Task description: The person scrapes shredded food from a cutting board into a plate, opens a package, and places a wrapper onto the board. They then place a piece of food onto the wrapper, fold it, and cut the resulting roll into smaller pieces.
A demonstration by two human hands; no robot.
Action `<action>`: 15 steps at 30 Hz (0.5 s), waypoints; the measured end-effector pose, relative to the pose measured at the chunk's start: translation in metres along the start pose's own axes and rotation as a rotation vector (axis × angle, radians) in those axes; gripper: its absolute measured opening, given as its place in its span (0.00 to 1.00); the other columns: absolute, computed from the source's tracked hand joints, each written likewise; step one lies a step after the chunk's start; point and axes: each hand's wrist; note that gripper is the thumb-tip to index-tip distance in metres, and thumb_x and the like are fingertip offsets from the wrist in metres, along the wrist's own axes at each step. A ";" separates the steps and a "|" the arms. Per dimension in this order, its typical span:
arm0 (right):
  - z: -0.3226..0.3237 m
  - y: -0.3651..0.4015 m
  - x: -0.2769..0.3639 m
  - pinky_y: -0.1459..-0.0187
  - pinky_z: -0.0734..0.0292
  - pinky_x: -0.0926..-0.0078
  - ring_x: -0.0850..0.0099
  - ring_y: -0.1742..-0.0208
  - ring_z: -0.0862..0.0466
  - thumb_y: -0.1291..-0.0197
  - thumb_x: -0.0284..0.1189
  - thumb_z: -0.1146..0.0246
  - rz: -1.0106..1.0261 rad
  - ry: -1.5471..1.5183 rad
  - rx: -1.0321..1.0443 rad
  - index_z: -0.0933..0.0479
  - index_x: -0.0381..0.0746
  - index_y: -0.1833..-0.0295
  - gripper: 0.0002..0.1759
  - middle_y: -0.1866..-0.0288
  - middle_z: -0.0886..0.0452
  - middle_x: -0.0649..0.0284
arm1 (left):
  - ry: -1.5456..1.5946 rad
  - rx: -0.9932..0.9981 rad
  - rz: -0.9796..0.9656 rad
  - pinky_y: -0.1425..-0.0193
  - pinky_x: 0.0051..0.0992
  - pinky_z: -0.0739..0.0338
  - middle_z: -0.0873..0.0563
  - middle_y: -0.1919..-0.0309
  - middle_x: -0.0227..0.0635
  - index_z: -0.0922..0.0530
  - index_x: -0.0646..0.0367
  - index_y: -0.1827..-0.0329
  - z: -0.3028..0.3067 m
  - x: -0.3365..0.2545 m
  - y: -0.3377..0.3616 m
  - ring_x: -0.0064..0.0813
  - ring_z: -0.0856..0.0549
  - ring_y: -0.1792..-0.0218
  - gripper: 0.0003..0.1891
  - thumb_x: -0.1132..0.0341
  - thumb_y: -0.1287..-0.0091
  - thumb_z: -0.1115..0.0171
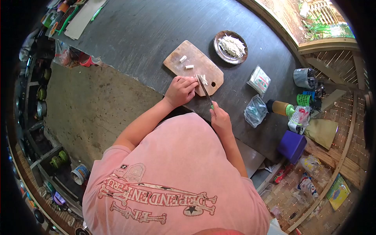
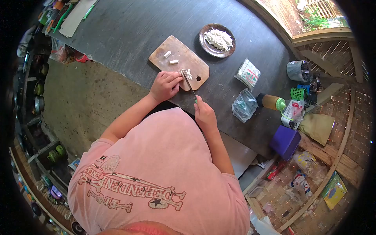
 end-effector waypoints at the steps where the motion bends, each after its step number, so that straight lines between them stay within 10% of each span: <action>1: 0.000 0.000 0.000 0.54 0.16 0.44 0.41 0.56 0.10 0.22 0.26 0.32 0.004 0.008 0.002 0.21 0.36 0.25 0.24 0.58 0.12 0.44 | -0.005 0.002 0.003 0.29 0.39 0.22 0.08 0.39 0.27 0.10 0.52 0.42 0.000 0.000 0.000 0.30 0.10 0.35 0.15 0.66 0.32 0.25; 15: 0.000 -0.004 -0.010 0.58 0.14 0.46 0.44 0.59 0.10 0.23 0.27 0.30 0.038 0.035 0.045 0.21 0.36 0.25 0.25 0.61 0.12 0.47 | -0.015 0.004 0.006 0.28 0.40 0.22 0.08 0.38 0.27 0.09 0.52 0.43 0.001 -0.003 -0.003 0.28 0.10 0.35 0.15 0.67 0.32 0.25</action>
Point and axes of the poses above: each hand's wrist, its own y-axis away from the middle knuckle, its own z-axis out of the back of the hand, x = y × z
